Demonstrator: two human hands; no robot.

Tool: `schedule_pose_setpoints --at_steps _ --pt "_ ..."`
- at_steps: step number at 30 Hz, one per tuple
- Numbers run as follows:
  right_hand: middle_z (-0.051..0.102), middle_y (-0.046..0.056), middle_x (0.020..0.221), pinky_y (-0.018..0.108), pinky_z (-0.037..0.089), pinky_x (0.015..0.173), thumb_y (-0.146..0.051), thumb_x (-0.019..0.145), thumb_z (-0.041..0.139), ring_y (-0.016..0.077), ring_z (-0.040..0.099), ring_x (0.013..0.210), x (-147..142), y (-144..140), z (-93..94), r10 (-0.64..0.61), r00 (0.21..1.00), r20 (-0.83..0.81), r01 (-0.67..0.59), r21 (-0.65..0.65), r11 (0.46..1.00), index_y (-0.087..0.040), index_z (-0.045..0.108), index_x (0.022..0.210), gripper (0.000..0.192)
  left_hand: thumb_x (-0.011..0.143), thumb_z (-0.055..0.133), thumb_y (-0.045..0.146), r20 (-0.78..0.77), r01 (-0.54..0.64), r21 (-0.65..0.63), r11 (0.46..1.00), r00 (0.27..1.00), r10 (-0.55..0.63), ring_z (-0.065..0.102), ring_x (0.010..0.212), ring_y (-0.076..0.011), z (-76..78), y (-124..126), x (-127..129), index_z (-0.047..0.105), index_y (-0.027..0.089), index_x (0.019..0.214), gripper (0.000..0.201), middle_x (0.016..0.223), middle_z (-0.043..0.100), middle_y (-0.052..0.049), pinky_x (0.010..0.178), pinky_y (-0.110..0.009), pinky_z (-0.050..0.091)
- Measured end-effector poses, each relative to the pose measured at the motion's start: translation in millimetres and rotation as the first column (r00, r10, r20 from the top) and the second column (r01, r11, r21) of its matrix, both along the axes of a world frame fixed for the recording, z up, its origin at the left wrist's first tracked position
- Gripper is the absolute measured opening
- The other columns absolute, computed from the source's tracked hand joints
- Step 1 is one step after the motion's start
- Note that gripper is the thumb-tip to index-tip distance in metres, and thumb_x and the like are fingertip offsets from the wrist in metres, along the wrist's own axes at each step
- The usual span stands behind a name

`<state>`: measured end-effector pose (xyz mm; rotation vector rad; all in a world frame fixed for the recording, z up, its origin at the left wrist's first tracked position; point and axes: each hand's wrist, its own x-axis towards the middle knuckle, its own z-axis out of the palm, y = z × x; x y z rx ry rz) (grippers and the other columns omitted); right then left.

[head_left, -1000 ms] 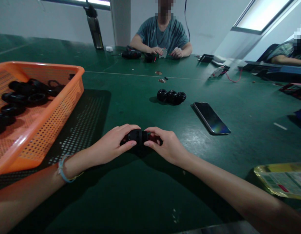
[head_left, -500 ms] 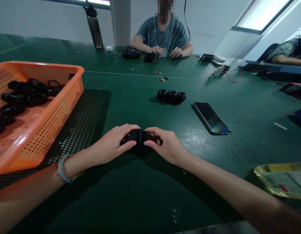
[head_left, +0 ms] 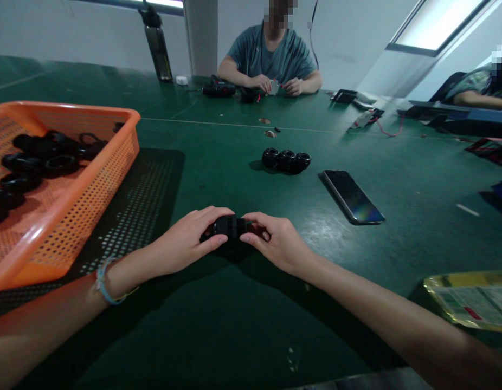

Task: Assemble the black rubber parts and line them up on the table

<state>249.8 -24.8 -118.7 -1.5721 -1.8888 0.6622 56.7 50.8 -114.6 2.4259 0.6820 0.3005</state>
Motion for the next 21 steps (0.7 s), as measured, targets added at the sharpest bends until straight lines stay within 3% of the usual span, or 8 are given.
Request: schedule_pose_setpoints --at_steps 21 --pt "0.062 0.0 0.07 0.022 0.04 0.055 -0.028 0.084 0.057 0.0108 0.054 0.058 1.8 1.6 -5.0 0.022 1.0 -0.012 -0.022 -0.017 1.0 -0.017 0.062 0.096 0.017 0.087 0.04 0.035 -0.002 -0.002 0.024 1.0 1.0 0.002 0.055 0.102 -0.0233 0.3 0.3 0.5 0.046 0.018 0.121 0.038 0.112 0.059 -0.009 0.088 -0.038 0.041"
